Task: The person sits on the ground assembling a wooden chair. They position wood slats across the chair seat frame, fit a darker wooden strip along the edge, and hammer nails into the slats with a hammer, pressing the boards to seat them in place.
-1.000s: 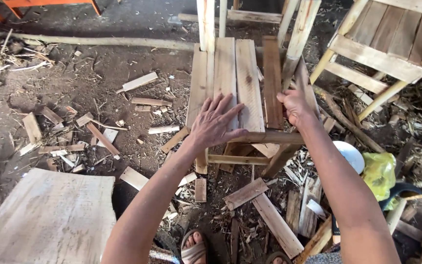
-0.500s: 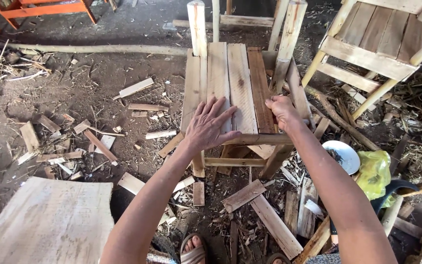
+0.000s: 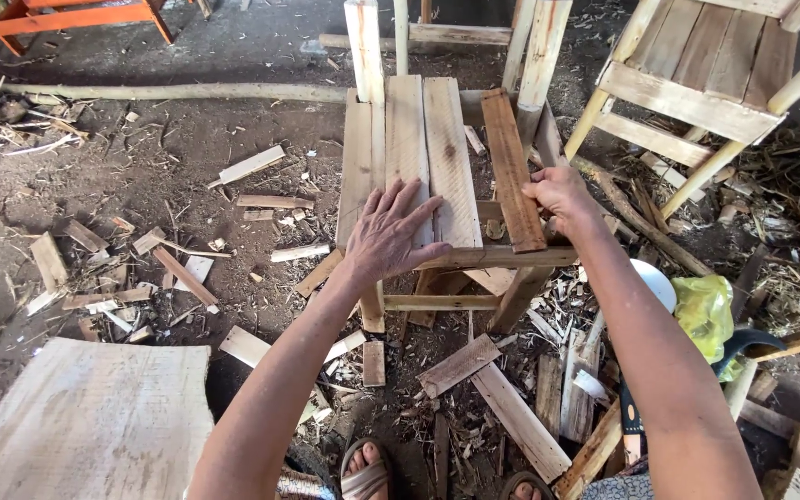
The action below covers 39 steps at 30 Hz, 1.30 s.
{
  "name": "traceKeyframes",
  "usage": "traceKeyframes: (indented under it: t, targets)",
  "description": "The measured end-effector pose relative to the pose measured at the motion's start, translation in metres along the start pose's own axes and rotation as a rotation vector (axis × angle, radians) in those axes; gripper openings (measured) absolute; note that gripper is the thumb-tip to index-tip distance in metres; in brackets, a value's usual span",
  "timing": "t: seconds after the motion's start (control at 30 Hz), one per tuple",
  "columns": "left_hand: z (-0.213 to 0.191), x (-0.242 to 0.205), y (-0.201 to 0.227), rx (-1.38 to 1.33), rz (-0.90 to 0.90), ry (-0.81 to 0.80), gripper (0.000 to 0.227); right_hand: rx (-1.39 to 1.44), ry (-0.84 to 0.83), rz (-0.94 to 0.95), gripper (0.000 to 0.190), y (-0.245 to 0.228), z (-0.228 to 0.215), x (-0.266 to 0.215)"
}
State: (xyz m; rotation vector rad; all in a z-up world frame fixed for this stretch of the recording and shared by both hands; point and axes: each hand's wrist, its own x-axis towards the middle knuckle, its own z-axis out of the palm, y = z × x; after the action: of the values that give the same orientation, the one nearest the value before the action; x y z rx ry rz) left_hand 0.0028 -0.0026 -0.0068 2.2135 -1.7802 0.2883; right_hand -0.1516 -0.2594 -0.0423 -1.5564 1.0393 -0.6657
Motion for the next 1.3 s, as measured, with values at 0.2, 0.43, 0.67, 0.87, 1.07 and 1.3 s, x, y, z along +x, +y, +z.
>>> traceKeyframes:
  t: [0.2,0.43,0.67,0.87,1.07,1.3]
  targets:
    - [0.003,0.000,0.001,0.009,-0.004,0.025,0.075,0.046,-0.102,0.066,0.028,0.019,-0.021,0.025]
    - [0.005,0.001,-0.001,-0.016,0.005,0.028,0.076,-0.112,-0.016,-0.049,0.021,0.027,-0.008,0.025]
    - [0.006,0.000,0.000,0.018,0.010,0.038,0.076,-0.260,0.070,-0.079,0.017,0.031,-0.003,0.024]
    - [0.007,0.000,-0.001,0.026,0.007,0.026,0.076,-0.371,0.052,-0.162,0.029,0.026,-0.007,0.014]
    - [0.007,0.001,-0.002,0.026,0.011,0.021,0.076,-0.381,0.104,-0.471,0.023,-0.019,-0.022,-0.020]
    - [0.006,0.000,-0.002,0.000,0.010,0.007,0.077,-0.414,-1.303,-0.058,0.026,-0.087,-0.020,-0.135]
